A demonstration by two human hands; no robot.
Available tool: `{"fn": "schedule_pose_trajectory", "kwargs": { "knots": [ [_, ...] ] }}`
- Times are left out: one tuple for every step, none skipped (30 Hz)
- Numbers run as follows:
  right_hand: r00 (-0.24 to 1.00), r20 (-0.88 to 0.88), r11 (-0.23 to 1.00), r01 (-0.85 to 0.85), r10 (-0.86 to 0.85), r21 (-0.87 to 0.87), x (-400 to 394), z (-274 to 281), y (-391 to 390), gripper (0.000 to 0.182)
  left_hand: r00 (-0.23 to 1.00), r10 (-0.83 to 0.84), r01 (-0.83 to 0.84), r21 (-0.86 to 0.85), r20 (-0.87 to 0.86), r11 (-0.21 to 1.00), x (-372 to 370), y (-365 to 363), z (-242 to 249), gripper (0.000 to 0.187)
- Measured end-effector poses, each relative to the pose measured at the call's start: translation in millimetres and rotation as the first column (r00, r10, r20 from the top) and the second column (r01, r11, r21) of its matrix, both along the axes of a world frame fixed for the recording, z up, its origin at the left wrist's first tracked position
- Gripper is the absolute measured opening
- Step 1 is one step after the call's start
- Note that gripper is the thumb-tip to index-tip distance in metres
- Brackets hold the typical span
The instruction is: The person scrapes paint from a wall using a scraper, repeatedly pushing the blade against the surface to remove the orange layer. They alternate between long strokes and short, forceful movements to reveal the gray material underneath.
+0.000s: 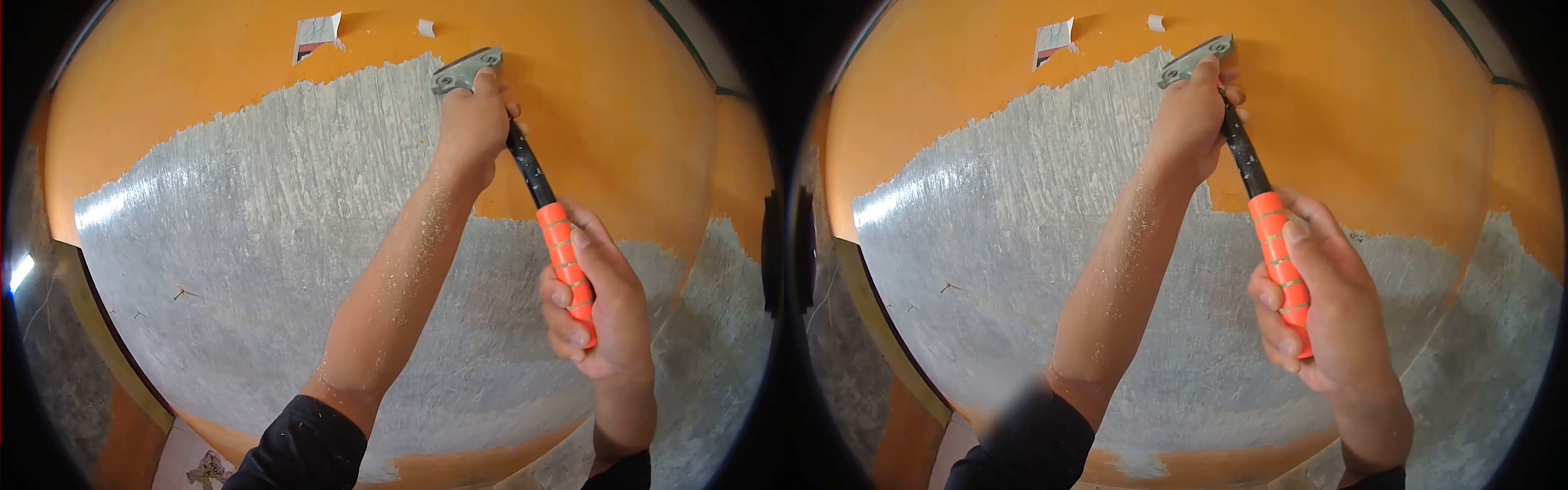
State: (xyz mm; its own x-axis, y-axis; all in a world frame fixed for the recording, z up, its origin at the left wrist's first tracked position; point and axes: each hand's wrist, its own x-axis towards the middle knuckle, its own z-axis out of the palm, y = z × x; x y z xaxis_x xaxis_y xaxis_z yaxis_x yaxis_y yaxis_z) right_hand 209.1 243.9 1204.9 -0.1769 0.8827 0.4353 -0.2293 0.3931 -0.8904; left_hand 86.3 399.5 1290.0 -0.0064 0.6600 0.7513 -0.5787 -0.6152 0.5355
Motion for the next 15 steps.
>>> {"fn": "schedule_pose_trajectory", "kwargs": {
  "knots": [
    [1.0, 0.002, 1.0, -0.001, 0.001, 0.008, -4, 4, 0, 0.041, 1.0, -0.013, 0.012, 0.029, 0.019, 1.0, -1, 3, 8, 0.033],
    [1.0, 0.0, 1.0, -0.004, 0.004, 0.01, -6, 7, 0, 0.041, 0.999, -0.024, 0.022, 0.053, 0.034, 0.998, -3, 7, 21, 0.033],
    [0.999, -0.015, 0.998, -0.048, 0.048, 0.03, -6, 15, 3, 0.041, 0.999, -0.034, 0.031, 0.066, 0.042, 0.997, -3, 12, 26, 0.032],
    [0.999, -0.016, 0.998, -0.034, 0.035, 0.043, -7, 17, 4, 0.04, 1.0, -0.008, 0.007, 0.049, 0.021, 0.999, -3, 8, 27, 0.032],
    [1.0, -0.015, 0.998, -0.024, 0.025, 0.056, -9, 18, 7, 0.04, 1.0, 0.021, -0.021, 0.032, 0.002, 0.999, -5, 5, 30, 0.032],
    [1.0, -0.013, 0.997, -0.015, 0.016, 0.07, -11, 18, 8, 0.04, 0.999, 0.051, -0.05, 0.016, -0.018, 0.999, -7, 2, 31, 0.032],
    [1.0, -0.015, 0.999, -0.021, 0.022, 0.044, -11, 13, 6, 0.04, 0.997, 0.061, -0.06, 0.013, -0.04, 0.998, -8, 0, 25, 0.032],
    [1.0, -0.019, 0.999, -0.025, 0.025, 0.024, -11, 3, 1, 0.039, 0.997, 0.054, -0.055, -0.008, -0.054, 0.998, -8, -3, 17, 0.032],
    [0.999, -0.023, 1.0, -0.027, 0.027, 0.011, -11, -1, -1, 0.039, 0.997, 0.047, -0.048, -0.022, -0.066, 0.999, -9, -6, 9, 0.032],
    [0.999, -0.031, 0.999, -0.029, 0.03, 0.016, -12, -2, 0, 0.039, 0.996, 0.037, -0.04, -0.039, -0.077, 0.998, -9, -6, 5, 0.032],
    [0.999, -0.035, 0.999, -0.032, 0.032, 0.016, -13, -4, 2, 0.039, 0.997, 0.033, -0.036, -0.044, -0.073, 0.998, -9, -2, 7, 0.033],
    [0.999, -0.039, 0.999, -0.035, 0.036, 0.013, -15, -4, 3, 0.039, 0.997, 0.035, -0.036, -0.016, -0.071, 0.999, -10, 2, 14, 0.033],
    [0.998, -0.045, 0.999, -0.036, 0.037, 0.03, -17, -1, 5, 0.04, 0.997, 0.037, -0.036, 0.008, -0.072, 0.999, -11, 7, 22, 0.034],
    [0.998, -0.051, 0.998, -0.035, 0.037, 0.044, -19, 5, 7, 0.04, 0.997, 0.037, -0.035, 0.027, -0.073, 0.999, -12, 10, 25, 0.034],
    [0.998, -0.061, 0.998, -0.031, 0.035, 0.057, -20, 8, 8, 0.04, 0.998, 0.031, -0.03, 0.015, -0.06, 0.999, -13, 7, 24, 0.034]
  ]
}}
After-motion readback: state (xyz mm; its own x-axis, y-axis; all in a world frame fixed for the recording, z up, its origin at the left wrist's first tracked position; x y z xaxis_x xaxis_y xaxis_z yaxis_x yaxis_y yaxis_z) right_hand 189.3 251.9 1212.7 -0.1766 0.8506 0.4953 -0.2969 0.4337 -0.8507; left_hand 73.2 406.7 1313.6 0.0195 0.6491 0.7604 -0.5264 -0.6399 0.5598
